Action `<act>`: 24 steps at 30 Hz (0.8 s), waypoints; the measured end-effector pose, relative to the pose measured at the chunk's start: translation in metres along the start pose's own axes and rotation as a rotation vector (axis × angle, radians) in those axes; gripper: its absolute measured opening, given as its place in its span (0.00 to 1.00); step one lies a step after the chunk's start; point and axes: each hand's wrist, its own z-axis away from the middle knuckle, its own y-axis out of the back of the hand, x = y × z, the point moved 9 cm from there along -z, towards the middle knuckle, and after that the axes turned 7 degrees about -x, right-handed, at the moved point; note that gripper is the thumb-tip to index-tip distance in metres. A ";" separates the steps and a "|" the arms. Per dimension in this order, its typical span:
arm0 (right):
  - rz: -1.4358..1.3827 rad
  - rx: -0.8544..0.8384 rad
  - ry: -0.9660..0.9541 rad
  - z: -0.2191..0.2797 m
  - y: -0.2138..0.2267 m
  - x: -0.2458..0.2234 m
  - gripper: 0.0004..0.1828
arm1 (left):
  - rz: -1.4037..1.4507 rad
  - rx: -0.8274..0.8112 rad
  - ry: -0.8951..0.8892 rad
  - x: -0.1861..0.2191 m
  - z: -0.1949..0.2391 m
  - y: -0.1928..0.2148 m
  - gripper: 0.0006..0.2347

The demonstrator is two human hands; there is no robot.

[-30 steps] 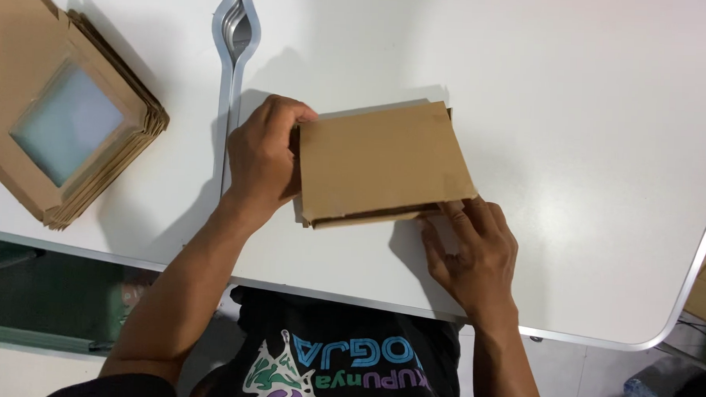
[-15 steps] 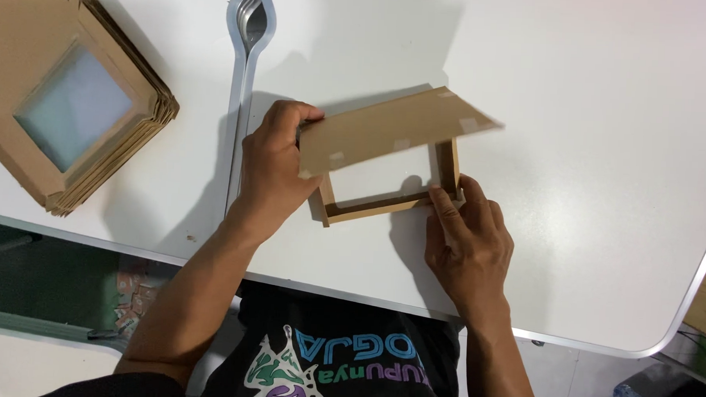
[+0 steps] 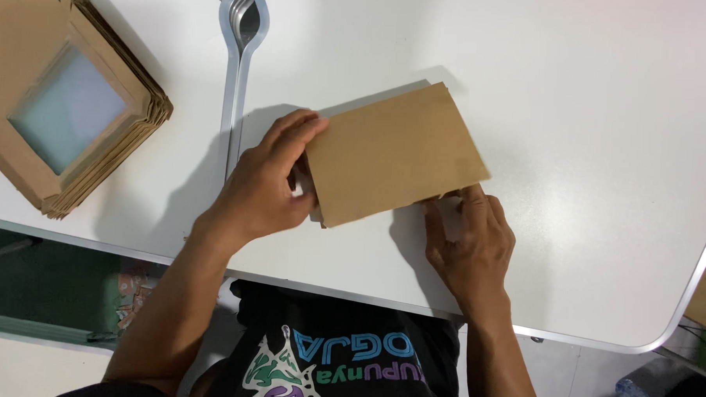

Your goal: Assembling small cardboard gift boxes by folding and tucking flaps of flat cutouts.

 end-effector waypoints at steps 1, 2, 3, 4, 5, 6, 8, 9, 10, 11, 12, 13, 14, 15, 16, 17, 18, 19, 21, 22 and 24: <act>0.002 0.000 -0.001 -0.004 0.005 -0.003 0.20 | 0.001 -0.001 -0.001 0.004 0.001 0.003 0.31; 0.024 -0.011 0.034 -0.008 0.008 -0.009 0.16 | -0.013 -0.088 0.024 0.005 0.001 -0.002 0.36; 0.044 -0.023 0.070 -0.013 0.011 -0.016 0.14 | -0.028 -0.175 0.051 0.006 0.003 -0.006 0.41; 0.043 -0.024 0.070 -0.011 0.011 -0.013 0.14 | -0.028 -0.175 0.052 0.003 0.003 -0.007 0.41; 0.048 -0.030 0.082 -0.010 0.010 -0.011 0.12 | -0.069 -0.129 0.000 0.005 0.003 -0.004 0.41; 0.054 -0.035 0.094 -0.008 0.009 -0.009 0.11 | -0.109 -0.084 -0.052 0.007 0.003 0.000 0.40; 0.015 -0.022 0.106 -0.012 0.016 -0.015 0.09 | -0.005 0.035 -0.068 -0.002 0.015 0.002 0.34; -0.022 -0.005 0.112 -0.015 0.022 -0.017 0.08 | 0.100 0.148 -0.088 -0.006 0.019 0.008 0.28; -0.019 0.000 0.110 -0.016 0.022 -0.016 0.08 | 0.101 0.146 -0.094 -0.013 0.024 0.003 0.28; -0.035 0.000 0.108 -0.015 0.022 -0.015 0.08 | 0.004 0.193 -0.154 -0.012 0.032 0.002 0.23; -0.050 0.001 0.106 -0.014 0.022 -0.014 0.08 | -0.092 0.239 -0.215 -0.012 0.040 -0.001 0.17; -0.052 0.000 0.105 -0.015 0.022 -0.014 0.08 | -0.092 0.238 -0.213 -0.013 0.042 -0.006 0.17; -0.051 0.003 0.117 -0.015 0.023 -0.015 0.08 | -0.158 0.221 -0.229 -0.011 0.045 -0.012 0.13; -0.053 0.003 0.132 -0.016 0.022 -0.017 0.08 | -0.225 0.207 -0.242 -0.010 0.049 -0.018 0.10; -0.057 -0.001 0.135 -0.014 0.021 -0.017 0.08 | -0.226 0.209 -0.236 -0.010 0.050 -0.020 0.10; -0.048 0.000 0.142 -0.013 0.020 -0.017 0.08 | -0.219 0.196 -0.241 -0.009 0.050 -0.024 0.08; -0.038 0.002 0.150 -0.012 0.020 -0.017 0.07 | -0.213 0.184 -0.246 -0.008 0.050 -0.027 0.07; -0.037 0.002 0.152 -0.013 0.020 -0.018 0.07 | -0.212 0.186 -0.246 -0.007 0.050 -0.026 0.07; -0.021 0.002 0.148 -0.014 0.021 -0.019 0.09 | -0.180 0.168 -0.242 -0.006 0.049 -0.025 0.07; -0.021 0.003 0.148 -0.011 0.019 -0.015 0.09 | -0.180 0.168 -0.243 -0.004 0.049 -0.023 0.07; 0.014 -0.027 0.137 -0.005 0.010 -0.004 0.10 | -0.247 0.102 -0.271 0.003 0.048 -0.026 0.10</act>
